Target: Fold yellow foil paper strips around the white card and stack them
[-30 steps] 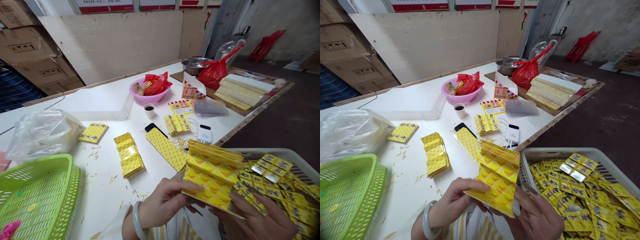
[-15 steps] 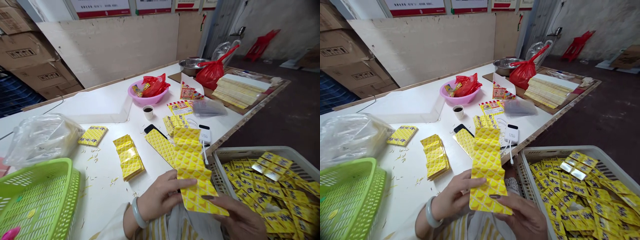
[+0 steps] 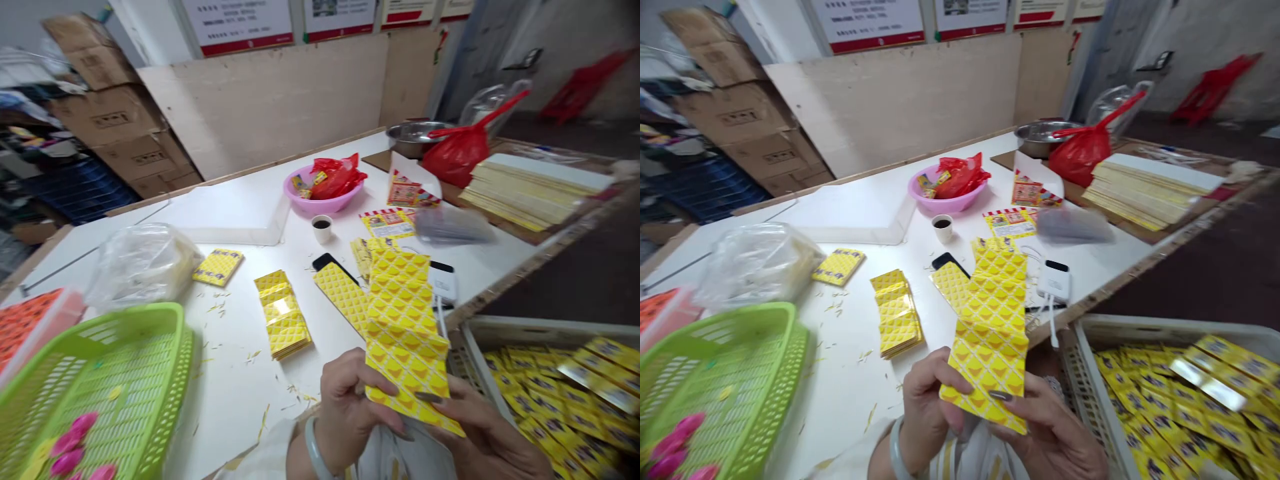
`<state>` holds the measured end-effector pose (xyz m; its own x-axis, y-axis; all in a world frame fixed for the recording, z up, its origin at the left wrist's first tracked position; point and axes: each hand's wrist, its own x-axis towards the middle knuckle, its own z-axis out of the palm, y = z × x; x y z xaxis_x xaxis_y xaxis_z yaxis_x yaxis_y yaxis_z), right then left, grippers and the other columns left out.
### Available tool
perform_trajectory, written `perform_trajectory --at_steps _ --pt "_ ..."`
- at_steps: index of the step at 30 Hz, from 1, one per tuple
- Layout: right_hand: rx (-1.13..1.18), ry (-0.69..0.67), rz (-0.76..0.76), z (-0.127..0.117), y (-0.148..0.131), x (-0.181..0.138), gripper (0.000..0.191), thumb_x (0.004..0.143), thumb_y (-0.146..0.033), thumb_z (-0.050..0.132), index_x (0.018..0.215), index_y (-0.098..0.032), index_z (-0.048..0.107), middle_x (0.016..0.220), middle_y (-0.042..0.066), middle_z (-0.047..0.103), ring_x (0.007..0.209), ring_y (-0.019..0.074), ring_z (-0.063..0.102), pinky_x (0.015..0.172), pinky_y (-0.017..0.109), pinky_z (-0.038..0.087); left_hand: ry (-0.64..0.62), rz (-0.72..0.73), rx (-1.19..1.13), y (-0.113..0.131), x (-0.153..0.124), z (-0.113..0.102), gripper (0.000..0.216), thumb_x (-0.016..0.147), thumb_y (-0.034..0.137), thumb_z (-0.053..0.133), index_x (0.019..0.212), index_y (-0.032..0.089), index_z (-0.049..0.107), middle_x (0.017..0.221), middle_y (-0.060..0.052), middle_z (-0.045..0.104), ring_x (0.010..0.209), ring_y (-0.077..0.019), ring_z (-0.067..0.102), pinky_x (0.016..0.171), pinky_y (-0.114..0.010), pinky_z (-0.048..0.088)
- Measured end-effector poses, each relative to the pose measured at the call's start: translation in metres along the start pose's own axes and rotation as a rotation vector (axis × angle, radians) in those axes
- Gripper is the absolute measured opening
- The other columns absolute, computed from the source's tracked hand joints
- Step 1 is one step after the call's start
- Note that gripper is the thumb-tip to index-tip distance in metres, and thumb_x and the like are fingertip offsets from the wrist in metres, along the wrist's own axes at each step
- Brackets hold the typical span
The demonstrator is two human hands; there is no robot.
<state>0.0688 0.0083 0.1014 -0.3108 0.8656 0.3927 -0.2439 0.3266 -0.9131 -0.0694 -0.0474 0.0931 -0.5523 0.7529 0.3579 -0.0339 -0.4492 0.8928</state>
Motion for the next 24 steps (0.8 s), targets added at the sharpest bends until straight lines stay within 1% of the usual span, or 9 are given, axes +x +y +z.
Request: perform_trajectory --at_steps 4,6,10,12,14,17,19,21,24 --pt "-0.013 0.033 -0.08 0.025 0.002 0.012 0.008 0.074 -0.019 0.079 0.073 -0.025 0.073 0.085 -0.002 0.076 0.073 0.0111 0.073 0.071 0.016 0.061 0.203 0.084 0.023 0.004 0.006 0.003 0.038 0.079 0.057 0.068 0.062 0.023 0.063 0.06 0.003 0.059 0.056 -0.0118 0.055 0.056 -0.025 0.043" --pt "0.029 -0.061 -0.093 0.045 0.003 0.027 0.009 0.075 -0.018 0.077 0.074 -0.026 0.073 0.083 -0.001 0.076 0.071 0.0119 0.072 0.069 0.019 0.061 0.294 0.147 0.079 0.01 0.015 -0.008 0.038 0.085 0.053 0.063 0.062 0.022 0.059 0.061 0.004 0.056 0.058 -0.0109 0.054 0.058 -0.024 0.043" --pt "0.039 -0.319 -0.032 0.095 0.028 0.061 0.003 0.079 -0.029 0.074 0.076 -0.029 0.073 0.087 0.001 0.075 0.086 0.0179 0.072 0.08 0.034 0.061 0.407 0.138 0.244 0.021 0.033 -0.062 0.04 0.087 0.057 0.058 0.066 0.022 0.059 0.066 0.003 0.053 0.064 -0.0126 0.05 0.064 -0.025 0.042" --pt "-0.016 -0.417 0.014 0.117 0.056 0.07 0.013 0.08 -0.039 0.073 0.075 -0.027 0.074 0.097 0.004 0.074 0.112 0.0238 0.066 0.103 0.046 0.05 0.416 -0.002 0.342 0.018 0.035 -0.095 0.034 0.088 0.048 0.061 0.068 0.02 0.058 0.066 0.003 0.052 0.065 -0.013 0.048 0.063 -0.025 0.04" --pt "-0.102 -0.538 0.075 0.131 0.086 0.069 0.019 0.08 -0.044 0.072 0.075 -0.026 0.076 0.108 0.007 0.072 0.128 0.0287 0.056 0.108 0.053 0.043 0.388 -0.174 0.446 0.01 0.028 -0.124 0.033 0.089 0.044 0.062 0.068 0.018 0.062 0.061 0.003 0.053 0.06 -0.0133 0.046 0.059 -0.026 0.036" --pt "-0.25 -0.678 0.136 0.138 0.116 0.056 0.021 0.081 -0.044 0.069 0.074 -0.027 0.078 0.118 0.01 0.069 0.136 0.0346 0.046 0.108 0.062 0.038 0.293 -0.376 0.545 -0.003 0.007 -0.15 0.036 0.09 0.045 0.058 0.073 0.016 0.071 0.064 -0.001 0.064 0.066 -0.0182 0.056 0.064 -0.029 0.041" --pt "-0.326 -0.748 0.127 0.134 0.121 0.048 0.018 0.083 -0.042 0.068 0.076 -0.028 0.078 0.128 0.008 0.064 0.142 0.0325 0.039 0.111 0.059 0.037 0.25 -0.441 0.59 -0.008 -0.007 -0.156 0.037 0.092 0.046 0.054 0.08 0.017 0.074 0.072 -0.003 0.07 0.072 -0.0208 0.06 0.069 -0.032 0.044" --pt "-0.399 -0.787 0.082 0.126 0.119 0.047 0.016 0.083 -0.043 0.068 0.089 -0.031 0.076 0.134 0.004 0.061 0.143 0.0273 0.037 0.113 0.051 0.038 0.258 -0.445 0.635 -0.009 -0.016 -0.158 0.035 0.093 0.046 0.053 0.088 0.019 0.075 0.081 -0.004 0.072 0.079 -0.022 0.062 0.075 -0.033 0.045" --pt "-0.603 -0.678 0.012 0.102 0.121 0.058 0.043 0.086 -0.049 0.061 0.121 -0.024 0.063 0.141 0.01 0.055 0.144 0.0265 0.035 0.116 0.052 0.034 0.373 -0.358 0.718 -0.005 -0.019 -0.159 0.032 0.093 0.044 0.054 0.106 0.019 0.07 0.082 -0.003 0.067 0.08 -0.0204 0.059 0.074 -0.032 0.045"
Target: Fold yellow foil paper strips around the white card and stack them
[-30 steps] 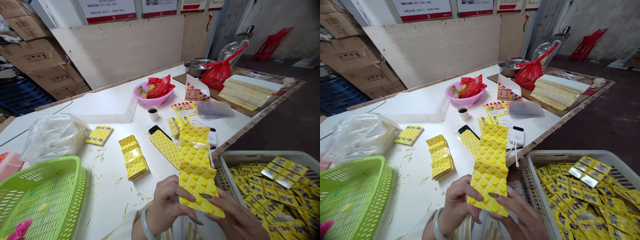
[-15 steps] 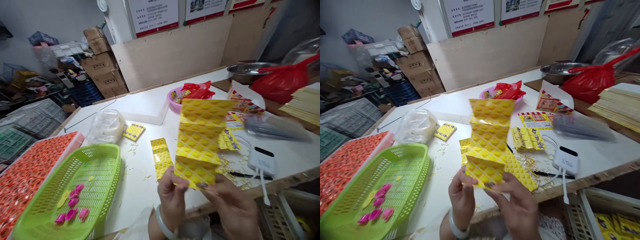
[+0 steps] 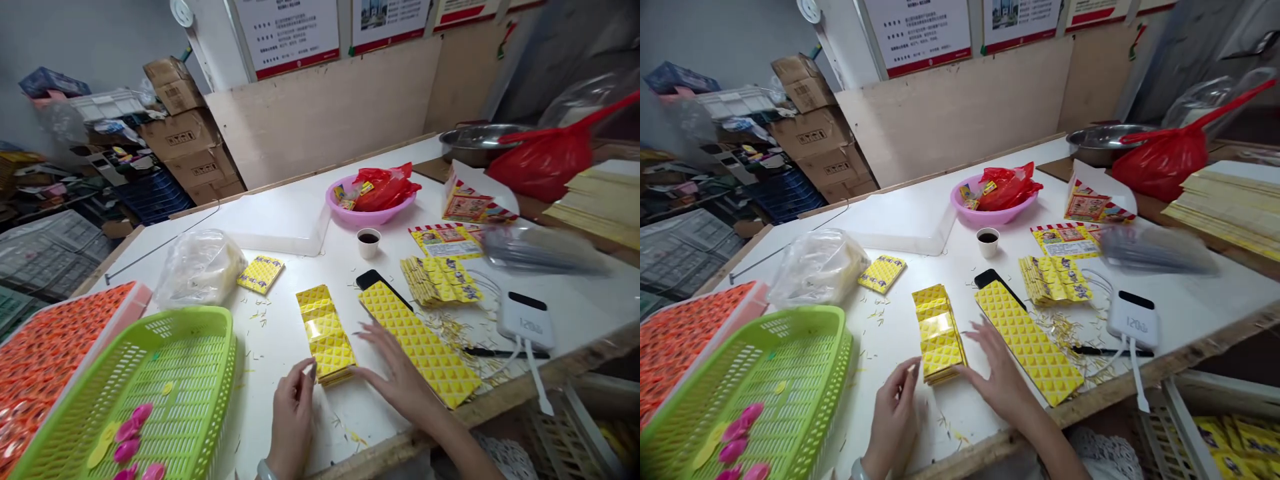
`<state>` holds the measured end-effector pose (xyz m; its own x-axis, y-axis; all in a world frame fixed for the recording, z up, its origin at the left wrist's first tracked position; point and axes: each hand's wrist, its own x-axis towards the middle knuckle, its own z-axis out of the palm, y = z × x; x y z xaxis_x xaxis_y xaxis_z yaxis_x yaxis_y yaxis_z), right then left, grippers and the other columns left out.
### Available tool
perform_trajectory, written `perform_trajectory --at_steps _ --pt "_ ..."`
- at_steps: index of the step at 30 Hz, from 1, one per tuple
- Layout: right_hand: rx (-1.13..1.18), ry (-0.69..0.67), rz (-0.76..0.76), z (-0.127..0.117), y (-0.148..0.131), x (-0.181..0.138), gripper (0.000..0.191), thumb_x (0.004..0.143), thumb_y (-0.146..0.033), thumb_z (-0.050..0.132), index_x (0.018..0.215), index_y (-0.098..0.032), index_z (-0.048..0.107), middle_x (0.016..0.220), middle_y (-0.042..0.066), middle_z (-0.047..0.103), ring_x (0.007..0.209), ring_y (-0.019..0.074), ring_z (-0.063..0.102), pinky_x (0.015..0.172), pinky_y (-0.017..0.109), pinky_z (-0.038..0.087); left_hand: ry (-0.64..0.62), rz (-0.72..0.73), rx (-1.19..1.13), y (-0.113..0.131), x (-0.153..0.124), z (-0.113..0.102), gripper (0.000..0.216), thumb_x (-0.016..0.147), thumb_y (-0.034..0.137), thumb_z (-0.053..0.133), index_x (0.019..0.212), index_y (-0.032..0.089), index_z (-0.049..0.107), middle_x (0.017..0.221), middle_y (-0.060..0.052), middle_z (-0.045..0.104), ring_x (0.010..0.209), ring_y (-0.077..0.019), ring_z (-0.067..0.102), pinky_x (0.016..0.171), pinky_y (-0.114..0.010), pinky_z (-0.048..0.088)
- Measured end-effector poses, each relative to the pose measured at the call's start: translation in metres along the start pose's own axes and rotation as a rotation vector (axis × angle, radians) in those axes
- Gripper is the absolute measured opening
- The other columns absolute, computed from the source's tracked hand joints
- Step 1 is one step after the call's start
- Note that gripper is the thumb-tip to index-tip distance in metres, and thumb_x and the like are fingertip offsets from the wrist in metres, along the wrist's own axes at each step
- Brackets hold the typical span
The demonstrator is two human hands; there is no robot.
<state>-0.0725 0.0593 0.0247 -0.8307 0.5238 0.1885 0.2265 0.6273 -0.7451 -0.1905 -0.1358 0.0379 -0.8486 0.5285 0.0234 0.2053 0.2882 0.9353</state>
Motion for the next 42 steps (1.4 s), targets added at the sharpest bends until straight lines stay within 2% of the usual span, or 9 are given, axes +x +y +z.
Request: perform_trajectory --at_steps 3,5,7,9,18,23,33,38,42 --pt "-0.269 0.192 0.143 -0.024 0.027 -0.007 0.058 0.088 -0.052 0.054 0.123 -0.007 0.054 0.143 0.026 0.046 0.145 0.0398 0.024 0.116 0.064 0.022 0.131 0.105 0.011 0.005 0.001 0.002 0.032 0.092 0.041 0.057 0.114 0.02 0.064 0.075 0.0 0.056 0.071 -0.0169 0.052 0.065 -0.028 0.043" --pt "-0.409 0.21 0.21 -0.037 0.04 -0.012 0.056 0.085 -0.05 0.058 0.116 -0.004 0.055 0.132 0.03 0.053 0.135 0.0454 0.037 0.11 0.065 0.028 0.149 0.19 0.003 0.01 0.001 0.006 0.027 0.091 0.036 0.059 0.114 0.022 0.063 0.075 0.001 0.054 0.07 -0.0153 0.052 0.064 -0.026 0.043" --pt "-0.502 0.158 0.24 -0.045 0.043 -0.015 0.046 0.084 -0.046 0.061 0.11 -0.007 0.055 0.116 0.025 0.062 0.117 0.0421 0.054 0.102 0.059 0.04 0.14 0.268 -0.002 0.015 0.001 0.012 0.024 0.092 0.03 0.059 0.114 0.024 0.063 0.075 0.002 0.056 0.07 -0.0138 0.053 0.066 -0.024 0.045" --pt "-0.568 0.101 0.256 -0.048 0.038 -0.016 0.037 0.085 -0.042 0.06 0.105 -0.011 0.055 0.104 0.02 0.066 0.104 0.0381 0.06 0.094 0.052 0.046 0.128 0.333 0.0 0.021 0.001 0.016 0.023 0.092 0.025 0.059 0.114 0.026 0.063 0.075 0.002 0.058 0.07 -0.0126 0.055 0.067 -0.023 0.045" --pt "-0.656 0.026 0.382 -0.06 0.02 -0.008 0.037 0.087 -0.05 0.055 0.102 -0.017 0.046 0.089 0.013 0.07 0.087 0.0313 0.068 0.068 0.035 0.045 0.122 0.491 -0.036 0.034 0.0 0.023 0.035 0.092 0.014 0.056 0.124 0.027 0.055 0.075 0.004 0.056 0.069 -0.0103 0.055 0.069 -0.021 0.048" --pt "-0.643 0.006 0.427 -0.069 0.015 -0.008 0.04 0.088 -0.054 0.053 0.104 -0.018 0.046 0.084 0.01 0.072 0.079 0.0295 0.071 0.057 0.032 0.038 0.094 0.506 -0.062 0.038 -0.001 0.027 0.039 0.091 0.013 0.056 0.127 0.03 0.054 0.074 0.005 0.056 0.067 -0.0086 0.055 0.069 -0.019 0.048" --pt "-0.668 0.021 0.383 -0.07 0.011 -0.007 0.037 0.09 -0.052 0.052 0.102 -0.017 0.05 0.077 0.011 0.073 0.076 0.0316 0.072 0.059 0.033 0.04 0.065 0.497 -0.111 0.043 -0.005 0.033 0.04 0.091 0.013 0.057 0.127 0.03 0.055 0.074 0.005 0.057 0.068 -0.0096 0.055 0.068 -0.02 0.048" --pt "-0.675 0.127 0.313 -0.069 0.02 -0.008 0.042 0.085 -0.056 0.057 0.097 -0.017 0.05 0.067 0.008 0.07 0.067 0.0314 0.071 0.058 0.034 0.045 0.035 0.444 -0.183 0.039 -0.005 0.033 0.038 0.092 0.018 0.058 0.126 0.034 0.055 0.076 0.006 0.057 0.069 -0.0081 0.054 0.068 -0.018 0.046" --pt "-0.681 0.304 0.199 -0.069 0.023 -0.013 0.041 0.081 -0.053 0.065 0.094 -0.017 0.048 0.076 0.009 0.071 0.073 0.0306 0.072 0.07 0.039 0.053 -0.031 0.266 -0.291 0.043 -0.001 0.038 0.034 0.093 0.027 0.058 0.126 0.033 0.053 0.081 0.004 0.058 0.079 -0.0092 0.057 0.076 -0.02 0.047"
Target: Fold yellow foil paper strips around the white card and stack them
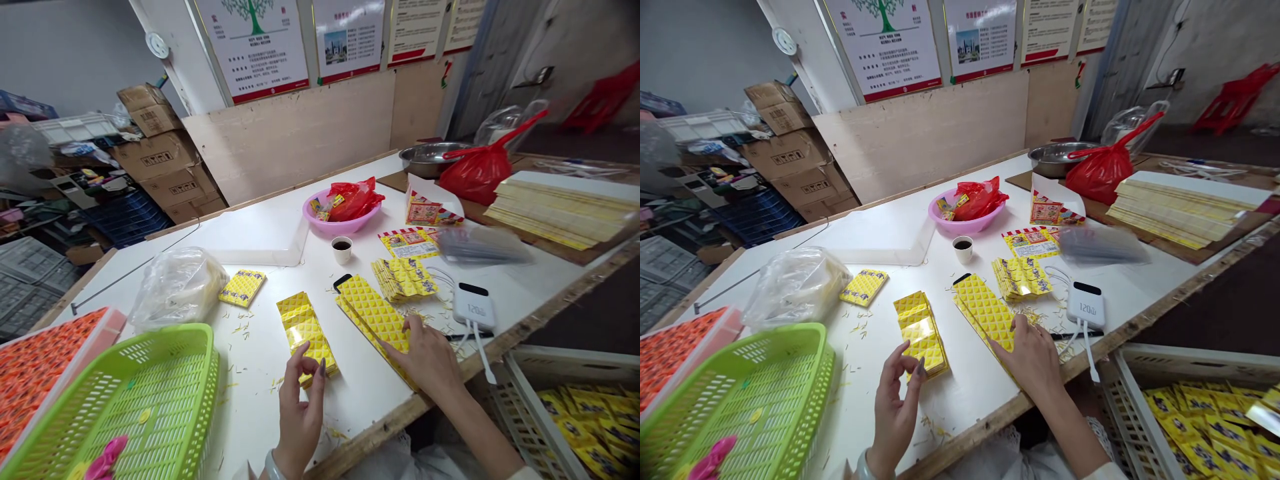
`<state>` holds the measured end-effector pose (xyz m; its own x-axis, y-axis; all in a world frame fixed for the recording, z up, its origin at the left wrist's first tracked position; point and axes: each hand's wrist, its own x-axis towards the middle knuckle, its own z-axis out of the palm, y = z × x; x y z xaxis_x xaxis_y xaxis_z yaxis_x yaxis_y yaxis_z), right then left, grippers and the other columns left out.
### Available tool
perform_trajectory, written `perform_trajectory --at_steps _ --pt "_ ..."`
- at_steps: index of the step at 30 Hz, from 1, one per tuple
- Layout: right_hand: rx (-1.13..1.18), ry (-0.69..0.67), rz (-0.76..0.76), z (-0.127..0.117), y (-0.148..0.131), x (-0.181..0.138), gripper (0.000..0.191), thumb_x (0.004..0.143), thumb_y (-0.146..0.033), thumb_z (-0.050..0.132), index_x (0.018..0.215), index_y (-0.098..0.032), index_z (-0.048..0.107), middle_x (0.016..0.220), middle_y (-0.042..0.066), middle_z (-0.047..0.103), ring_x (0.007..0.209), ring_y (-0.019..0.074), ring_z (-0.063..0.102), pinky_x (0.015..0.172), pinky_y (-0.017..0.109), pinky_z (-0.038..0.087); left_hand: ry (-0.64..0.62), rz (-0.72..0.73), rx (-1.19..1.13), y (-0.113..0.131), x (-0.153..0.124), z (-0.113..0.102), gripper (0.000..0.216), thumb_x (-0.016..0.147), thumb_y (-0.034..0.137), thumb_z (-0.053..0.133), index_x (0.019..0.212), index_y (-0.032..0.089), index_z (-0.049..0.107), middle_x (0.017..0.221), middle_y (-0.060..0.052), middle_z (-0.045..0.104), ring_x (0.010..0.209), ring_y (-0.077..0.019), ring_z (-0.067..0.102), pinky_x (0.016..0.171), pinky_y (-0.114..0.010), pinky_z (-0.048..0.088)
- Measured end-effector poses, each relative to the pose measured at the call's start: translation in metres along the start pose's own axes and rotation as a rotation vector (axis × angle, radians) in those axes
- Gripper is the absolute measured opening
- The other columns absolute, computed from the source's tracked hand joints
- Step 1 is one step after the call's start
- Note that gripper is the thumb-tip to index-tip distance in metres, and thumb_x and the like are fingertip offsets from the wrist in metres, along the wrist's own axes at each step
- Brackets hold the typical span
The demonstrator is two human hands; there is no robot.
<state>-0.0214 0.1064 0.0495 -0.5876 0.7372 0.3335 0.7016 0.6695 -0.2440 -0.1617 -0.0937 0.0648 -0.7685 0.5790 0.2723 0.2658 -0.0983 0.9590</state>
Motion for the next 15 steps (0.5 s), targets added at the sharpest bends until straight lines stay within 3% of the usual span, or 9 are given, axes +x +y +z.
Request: perform_trajectory --at_steps 3,5,7,9,11,12,14,15 --pt "0.022 0.186 -0.01 -0.008 -0.01 -0.013 0.05 0.081 -0.056 0.064 0.103 -0.015 0.047 0.086 0.012 0.07 0.077 0.0298 0.071 0.07 0.04 0.056 -0.112 -0.195 -0.157 0.008 0.007 0.022 0.041 0.094 0.045 0.054 0.13 0.025 0.049 0.109 -0.007 0.066 0.102 -0.0169 0.063 0.09 -0.032 0.05" --pt "0.03 0.284 -0.034 -0.017 -0.022 -0.026 0.057 0.084 -0.059 0.059 0.113 -0.012 0.046 0.092 0.014 0.07 0.079 0.0288 0.072 0.067 0.038 0.058 -0.213 -0.299 -0.272 0.014 0.011 0.043 0.057 0.089 0.059 0.054 0.131 0.021 0.049 0.123 -0.014 0.064 0.107 -0.0238 0.065 0.09 -0.039 0.053" --pt "0.034 0.376 -0.088 -0.026 -0.033 -0.041 0.056 0.086 -0.056 0.058 0.117 -0.012 0.044 0.1 0.018 0.07 0.085 0.0294 0.072 0.07 0.039 0.06 -0.26 -0.358 -0.333 0.02 0.015 0.063 0.055 0.086 0.061 0.057 0.12 0.018 0.058 0.114 -0.013 0.067 0.097 -0.0224 0.065 0.083 -0.036 0.053" --pt "0.112 0.406 -0.084 -0.036 -0.038 -0.055 0.061 0.083 -0.057 0.062 0.121 -0.014 0.043 0.109 0.021 0.068 0.093 0.0323 0.072 0.074 0.043 0.061 -0.292 -0.379 -0.361 0.024 0.018 0.076 0.044 0.086 0.056 0.06 0.1 0.016 0.066 0.09 -0.007 0.068 0.08 -0.0172 0.062 0.071 -0.029 0.049" --pt "0.387 0.281 0.053 -0.048 -0.035 -0.064 0.078 0.077 -0.061 0.068 0.133 -0.017 0.036 0.117 0.021 0.066 0.097 0.033 0.072 0.075 0.047 0.063 -0.326 -0.397 -0.38 0.027 0.021 0.079 0.041 0.087 0.053 0.061 0.097 0.014 0.067 0.069 0.0 0.059 0.064 -0.0124 0.052 0.061 -0.025 0.043" --pt "0.614 0.144 0.15 -0.055 -0.031 -0.067 0.085 0.078 -0.061 0.068 0.141 -0.022 0.027 0.12 0.02 0.065 0.098 0.0314 0.072 0.076 0.047 0.063 -0.338 -0.411 -0.386 0.028 0.022 0.078 0.045 0.086 0.053 0.062 0.109 0.014 0.065 0.063 0.004 0.053 0.059 -0.0108 0.046 0.058 -0.024 0.039" --pt "1.125 -0.185 0.282 -0.069 -0.019 -0.071 0.085 0.085 -0.054 0.063 0.149 -0.032 0.011 0.128 0.016 0.064 0.104 0.0265 0.071 0.083 0.046 0.062 -0.36 -0.419 -0.393 0.032 0.024 0.073 0.068 0.087 0.05 0.063 0.143 0.02 0.04 0.055 0.011 0.039 0.053 -0.0088 0.033 0.055 -0.021 0.032" --pt "1.328 -0.335 0.293 -0.076 -0.013 -0.072 0.077 0.089 -0.047 0.061 0.149 -0.036 0.013 0.132 0.013 0.063 0.109 0.0241 0.069 0.088 0.044 0.06 -0.376 -0.407 -0.398 0.035 0.024 0.07 0.078 0.088 0.048 0.063 0.152 0.025 0.023 0.053 0.013 0.033 0.052 -0.0087 0.029 0.056 -0.02 0.03"
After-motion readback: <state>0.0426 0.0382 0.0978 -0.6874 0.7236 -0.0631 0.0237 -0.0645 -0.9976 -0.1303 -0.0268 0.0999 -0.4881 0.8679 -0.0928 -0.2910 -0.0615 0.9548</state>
